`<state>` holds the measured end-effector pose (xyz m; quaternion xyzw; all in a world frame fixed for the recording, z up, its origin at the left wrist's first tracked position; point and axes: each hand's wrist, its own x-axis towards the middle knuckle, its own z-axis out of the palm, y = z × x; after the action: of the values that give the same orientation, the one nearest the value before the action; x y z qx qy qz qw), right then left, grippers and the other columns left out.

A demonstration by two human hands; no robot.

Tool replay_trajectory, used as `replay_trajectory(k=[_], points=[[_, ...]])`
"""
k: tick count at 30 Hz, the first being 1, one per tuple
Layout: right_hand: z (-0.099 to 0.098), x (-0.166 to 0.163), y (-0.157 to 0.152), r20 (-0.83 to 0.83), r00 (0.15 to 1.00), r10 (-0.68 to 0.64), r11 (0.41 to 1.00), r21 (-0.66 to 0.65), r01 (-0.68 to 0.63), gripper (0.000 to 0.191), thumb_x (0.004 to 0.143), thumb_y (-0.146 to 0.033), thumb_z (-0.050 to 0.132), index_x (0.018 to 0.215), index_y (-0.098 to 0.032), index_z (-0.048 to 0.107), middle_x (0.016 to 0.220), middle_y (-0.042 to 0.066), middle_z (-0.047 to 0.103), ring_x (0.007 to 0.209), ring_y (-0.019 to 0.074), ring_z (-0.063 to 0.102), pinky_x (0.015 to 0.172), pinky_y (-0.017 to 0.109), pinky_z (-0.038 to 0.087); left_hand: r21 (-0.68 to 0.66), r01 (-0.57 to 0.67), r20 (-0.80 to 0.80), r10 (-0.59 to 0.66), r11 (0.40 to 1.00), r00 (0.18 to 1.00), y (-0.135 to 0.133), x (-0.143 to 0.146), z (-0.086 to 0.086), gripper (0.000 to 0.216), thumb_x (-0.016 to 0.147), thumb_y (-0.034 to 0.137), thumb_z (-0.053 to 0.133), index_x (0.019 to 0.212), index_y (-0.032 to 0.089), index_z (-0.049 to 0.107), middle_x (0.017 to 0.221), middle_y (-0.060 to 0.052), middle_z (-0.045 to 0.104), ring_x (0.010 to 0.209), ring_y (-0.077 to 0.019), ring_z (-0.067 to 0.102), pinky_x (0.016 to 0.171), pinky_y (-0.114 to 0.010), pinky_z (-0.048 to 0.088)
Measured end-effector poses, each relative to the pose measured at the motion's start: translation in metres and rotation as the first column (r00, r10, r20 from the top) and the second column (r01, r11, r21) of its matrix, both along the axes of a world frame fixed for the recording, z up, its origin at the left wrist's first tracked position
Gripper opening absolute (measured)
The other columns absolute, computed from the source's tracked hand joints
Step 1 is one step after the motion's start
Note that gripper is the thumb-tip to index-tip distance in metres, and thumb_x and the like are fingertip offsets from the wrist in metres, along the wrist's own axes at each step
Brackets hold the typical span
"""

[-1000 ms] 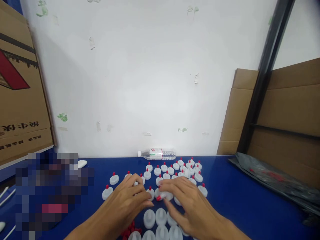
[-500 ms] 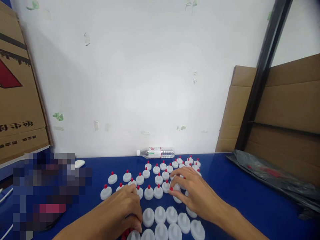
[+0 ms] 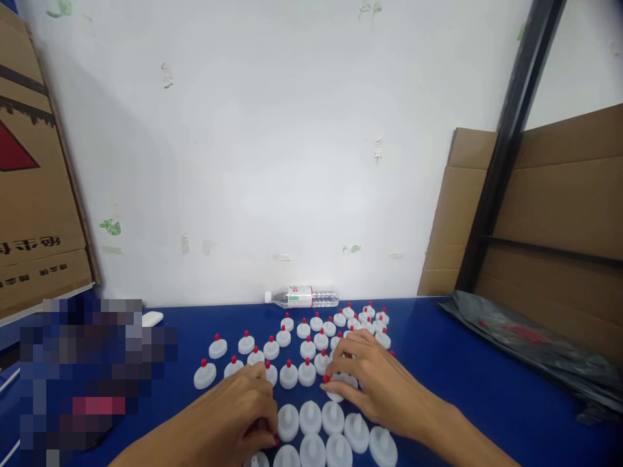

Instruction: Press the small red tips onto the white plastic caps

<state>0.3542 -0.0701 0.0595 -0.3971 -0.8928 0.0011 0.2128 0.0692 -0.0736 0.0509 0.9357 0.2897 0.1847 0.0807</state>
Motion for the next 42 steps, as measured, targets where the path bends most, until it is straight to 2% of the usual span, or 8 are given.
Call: replay_trajectory(k=[8, 15, 19, 22, 26, 30, 38, 42], points=[[-0.005, 0.003, 0.005, -0.006, 0.999, 0.035, 0.999, -0.024, -0.035, 0.013, 0.098, -0.035, 0.068, 0.101, -0.023, 0.074, 0.091, 0.0, 0.076, 0.089, 0.0196, 0.064, 0.104, 0.042, 0.033, -0.118, -0.095, -0.137, 0.078, 0.988, 0.987, -0.005, 0.003, 0.008, 0.013, 0.09, 0.009, 0.068, 0.086, 0.022, 0.07, 0.088, 0.001, 0.068, 0.092, -0.0194, 0.061, 0.079, -0.029, 0.044], [0.018, 0.014, 0.002, -0.068, 0.997, -0.039, 0.998, 0.056, 0.043, 0.024, 0.105, -0.037, 0.053, 0.099, -0.024, 0.073, 0.097, 0.002, 0.074, 0.095, 0.0217, 0.062, 0.099, 0.041, 0.038, -0.079, -0.135, -0.111, 0.126, 0.988, 0.986, -0.001, -0.006, 0.003, 0.011, 0.092, 0.011, 0.053, 0.092, 0.021, 0.058, 0.092, 0.0, 0.063, 0.087, -0.0178, 0.059, 0.083, -0.031, 0.045], [0.032, 0.027, -0.001, -0.097, 0.988, -0.118, 0.972, -0.215, 0.095, 0.034, 0.105, -0.044, 0.05, 0.094, -0.024, 0.075, 0.077, 0.001, 0.072, 0.071, 0.0177, 0.063, 0.07, 0.03, 0.044, 0.06, -0.168, -0.07, 0.172, 0.984, 0.983, 0.001, -0.002, 0.004, 0.015, 0.087, 0.008, 0.054, 0.093, 0.021, 0.057, 0.096, -0.002, 0.062, 0.089, -0.0202, 0.058, 0.078, -0.031, 0.046], [0.037, 0.04, 0.0, -0.095, 0.99, -0.108, 0.867, -0.497, 0.047, 0.031, 0.096, -0.051, 0.063, 0.102, -0.024, 0.077, 0.071, -0.001, 0.072, 0.062, 0.0152, 0.062, 0.056, 0.024, 0.041, 0.2, -0.182, -0.077, 0.201, 0.963, 0.977, 0.003, 0.004, 0.003, 0.017, 0.089, 0.006, 0.051, 0.092, 0.021, 0.06, 0.095, -0.003, 0.062, 0.093, -0.0237, 0.057, 0.087, -0.038, 0.047], [0.032, 0.053, 0.006, -0.006, 0.999, -0.046, 0.708, -0.706, 0.029, 0.05, 0.072, -0.049, 0.086, 0.115, -0.025, 0.076, 0.082, 0.001, 0.076, 0.07, 0.0177, 0.068, 0.058, 0.022, 0.045, 0.336, -0.152, -0.099, 0.195, 0.93, 0.976, 0.005, 0.007, -0.003, 0.02, 0.092, 0.006, 0.049, 0.093, 0.021, 0.063, 0.093, -0.004, 0.063, 0.096, -0.0265, 0.056, 0.098, -0.048, 0.043], [0.025, 0.057, 0.01, -0.02, 1.0, -0.017, 0.652, -0.759, -0.004, 0.051, 0.072, -0.046, 0.086, 0.116, -0.025, 0.076, 0.085, 0.001, 0.076, 0.075, 0.0189, 0.07, 0.064, 0.023, 0.048, 0.316, -0.129, -0.03, 0.146, 0.94, 0.989, 0.007, 0.006, -0.008, 0.024, 0.09, 0.002, 0.049, 0.092, 0.022, 0.062, 0.093, -0.002, 0.061, 0.092, -0.0236, 0.054, 0.096, -0.045, 0.042], [0.022, 0.052, 0.011, -0.004, 1.0, 0.029, 0.623, -0.782, -0.021, 0.055, 0.071, -0.045, 0.087, 0.121, -0.026, 0.073, 0.082, -0.001, 0.073, 0.074, 0.0176, 0.07, 0.063, 0.022, 0.048, 0.396, -0.125, 0.118, 0.084, 0.91, 0.989, 0.005, 0.013, -0.007, 0.029, 0.094, 0.002, 0.042, 0.099, 0.022, 0.062, 0.093, -0.004, 0.062, 0.084, -0.0223, 0.054, 0.081, -0.039, 0.044], [0.019, 0.052, 0.012, -0.004, 1.0, 0.013, 0.649, -0.76, -0.012, 0.051, 0.072, -0.052, 0.086, 0.113, -0.024, 0.074, 0.072, -0.004, 0.066, 0.062, 0.0144, 0.063, 0.056, 0.021, 0.044, 0.477, -0.119, 0.155, 0.05, 0.871, 0.987, 0.007, 0.015, -0.006, 0.028, 0.096, 0.003, 0.042, 0.103, 0.021, 0.062, 0.092, -0.005, 0.063, 0.081, -0.0223, 0.054, 0.075, -0.036, 0.044]])
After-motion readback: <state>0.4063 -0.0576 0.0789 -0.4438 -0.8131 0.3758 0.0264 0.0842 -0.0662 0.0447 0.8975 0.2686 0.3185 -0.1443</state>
